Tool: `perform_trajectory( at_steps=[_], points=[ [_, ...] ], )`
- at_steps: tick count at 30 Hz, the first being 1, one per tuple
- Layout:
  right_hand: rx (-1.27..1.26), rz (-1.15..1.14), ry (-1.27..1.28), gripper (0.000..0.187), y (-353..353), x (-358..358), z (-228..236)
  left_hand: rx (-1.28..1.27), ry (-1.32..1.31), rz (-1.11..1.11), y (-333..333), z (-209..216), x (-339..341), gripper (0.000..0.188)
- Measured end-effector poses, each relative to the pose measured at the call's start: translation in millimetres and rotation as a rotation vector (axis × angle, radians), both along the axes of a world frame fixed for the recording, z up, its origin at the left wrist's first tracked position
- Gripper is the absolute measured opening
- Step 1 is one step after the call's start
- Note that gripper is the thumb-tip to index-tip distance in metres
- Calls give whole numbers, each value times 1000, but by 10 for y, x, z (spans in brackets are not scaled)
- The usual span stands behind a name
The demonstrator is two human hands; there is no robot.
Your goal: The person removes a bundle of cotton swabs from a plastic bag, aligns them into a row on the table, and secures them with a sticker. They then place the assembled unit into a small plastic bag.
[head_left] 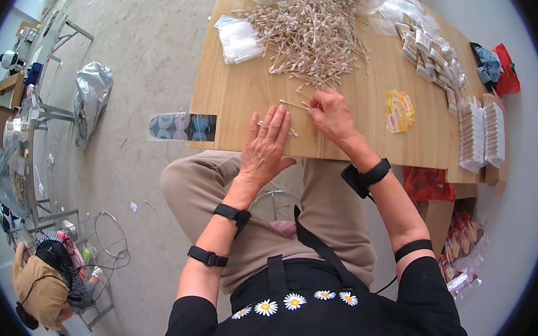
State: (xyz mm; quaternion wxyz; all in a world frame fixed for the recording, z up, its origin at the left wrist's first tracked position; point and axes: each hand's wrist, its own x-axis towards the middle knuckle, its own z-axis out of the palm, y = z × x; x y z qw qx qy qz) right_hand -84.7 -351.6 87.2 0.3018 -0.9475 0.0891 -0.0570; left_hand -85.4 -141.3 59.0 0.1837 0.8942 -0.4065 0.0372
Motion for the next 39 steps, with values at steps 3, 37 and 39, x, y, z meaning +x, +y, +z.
perform_trajectory(
  at_steps=[3, 37, 39],
  points=[
    [-51, -32, -13, 6, -58, -121, -83, -11, -7, 4, -2, -1, 7, 118],
    [-24, -148, -88, 16, 208, 17, -102, 10, -7, 20, -11, -24, -2, 116],
    [-77, -289, -48, 18, 168, 123, -28, 9, -3, 24, 0, -22, -20, 116]
  ],
)
